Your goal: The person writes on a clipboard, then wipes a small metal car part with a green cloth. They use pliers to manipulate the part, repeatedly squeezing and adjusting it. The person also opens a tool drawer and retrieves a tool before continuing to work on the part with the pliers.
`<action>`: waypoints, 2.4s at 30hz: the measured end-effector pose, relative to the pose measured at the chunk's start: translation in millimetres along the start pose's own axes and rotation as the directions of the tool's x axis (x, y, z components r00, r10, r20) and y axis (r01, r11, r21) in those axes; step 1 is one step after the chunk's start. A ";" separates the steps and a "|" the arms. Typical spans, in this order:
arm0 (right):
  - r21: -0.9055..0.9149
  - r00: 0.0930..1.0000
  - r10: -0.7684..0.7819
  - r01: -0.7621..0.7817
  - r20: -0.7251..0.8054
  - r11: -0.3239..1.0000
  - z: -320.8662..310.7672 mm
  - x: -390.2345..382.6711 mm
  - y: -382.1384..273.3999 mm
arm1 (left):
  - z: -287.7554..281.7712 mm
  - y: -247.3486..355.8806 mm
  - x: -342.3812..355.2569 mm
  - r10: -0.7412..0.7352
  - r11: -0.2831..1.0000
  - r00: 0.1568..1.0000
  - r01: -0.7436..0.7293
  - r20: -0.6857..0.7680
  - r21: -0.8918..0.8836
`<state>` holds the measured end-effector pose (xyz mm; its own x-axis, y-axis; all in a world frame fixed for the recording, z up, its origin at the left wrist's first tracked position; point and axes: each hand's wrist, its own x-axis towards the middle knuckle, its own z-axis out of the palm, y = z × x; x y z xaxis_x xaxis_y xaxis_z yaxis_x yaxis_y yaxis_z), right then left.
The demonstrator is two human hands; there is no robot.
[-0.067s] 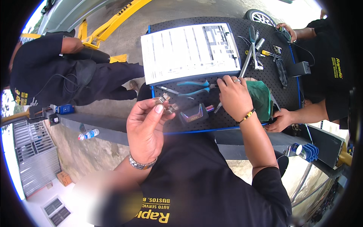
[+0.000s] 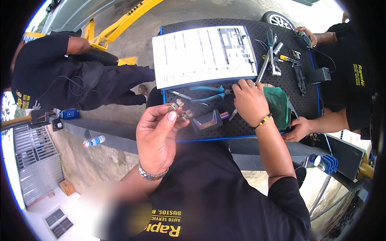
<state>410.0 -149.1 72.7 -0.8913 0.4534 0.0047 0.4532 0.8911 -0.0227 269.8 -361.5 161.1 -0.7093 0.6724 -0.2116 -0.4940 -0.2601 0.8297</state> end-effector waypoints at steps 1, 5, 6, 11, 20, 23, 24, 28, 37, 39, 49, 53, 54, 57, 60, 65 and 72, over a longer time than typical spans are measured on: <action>0.010 0.995 -0.033 0.034 -0.089 0.999 6.4 2.0 2.4 | 3.1 0.5 -2.6 0.010 1.000 1.000 -0.010 0.007 -0.010; 0.138 0.990 -0.135 0.139 -0.040 0.981 -3.6 5.7 9.0 | 5.8 3.1 -7.4 0.014 0.999 1.000 -0.013 0.023 -0.052; 0.225 0.991 -0.131 0.133 -0.023 0.965 -8.2 3.8 11.5 | 5.6 4.3 -7.9 0.012 0.998 0.999 -0.010 0.031 -0.061; 0.566 0.990 -0.122 0.140 -0.070 0.813 -44.6 -2.5 18.7 | 4.4 8.1 -3.9 -0.047 0.986 0.993 0.064 0.111 -0.153; 0.891 0.962 0.051 0.226 -0.267 0.393 -70.2 -34.3 55.4 | 9.3 -5.1 10.1 -0.022 0.935 0.938 0.142 0.345 -0.325; 0.928 0.913 0.172 0.358 -0.371 0.103 -73.9 -44.9 66.9 | 15.4 -3.5 13.9 -0.029 0.938 0.929 0.153 0.370 -0.312; 0.911 0.882 0.251 0.412 -0.398 -0.002 -69.8 -48.2 67.5 | 16.7 -3.9 14.9 -0.037 0.939 0.927 0.160 0.374 -0.304; 0.849 0.922 0.383 0.239 -0.047 -0.472 -66.0 -64.5 26.7 | 18.9 -7.4 19.7 -0.034 0.918 0.883 0.213 0.469 -0.335; 0.597 0.978 0.005 -0.125 0.211 -0.792 -37.6 -130.8 -32.2 | 24.9 -8.2 22.9 -0.004 0.914 0.759 0.267 0.651 -0.304; 0.545 0.981 -0.088 -0.170 0.173 -0.821 -36.8 -140.1 -34.0 | 28.6 -7.9 19.7 -0.001 0.911 0.769 0.264 0.639 -0.316; 0.656 0.956 -0.127 -0.274 0.264 -0.703 -43.1 -149.0 -46.1 | 30.4 -6.9 15.6 0.126 0.967 0.707 0.068 0.696 -0.245; 0.998 0.944 0.325 0.057 -0.063 0.029 -69.0 -119.6 -33.1 | 34.0 -4.0 14.8 0.273 0.953 0.703 -0.107 0.657 -0.283; 0.991 0.871 0.472 0.128 -0.135 0.047 -71.5 -115.4 -35.4 | 34.3 -3.1 13.8 0.284 0.951 0.711 -0.125 0.643 -0.281; 0.935 0.875 0.401 0.140 -0.270 0.326 -77.8 -114.4 -15.7 | 32.2 -1.6 13.7 0.348 0.935 0.714 -0.220 0.608 -0.278; 0.747 0.914 0.130 0.224 -0.383 0.626 -91.0 -102.4 -8.8 | 30.0 1.5 16.7 0.450 0.871 0.625 -0.466 0.638 -0.158; 0.560 0.841 0.152 0.201 -0.519 0.804 -86.3 -96.2 -23.0 | 30.5 2.0 13.9 0.480 0.839 0.599 -0.527 0.641 -0.135; 0.318 0.723 0.059 0.228 -0.688 0.920 -94.0 -85.3 -14.2 | 30.7 10.0 2.4 0.320 0.866 0.640 -0.496 0.699 0.058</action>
<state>481.0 -198.7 166.6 -0.6080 0.3928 0.6900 0.2097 0.9176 -0.3376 278.6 -341.3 184.7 -0.2603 0.8315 0.4909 -0.0469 -0.5187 0.8537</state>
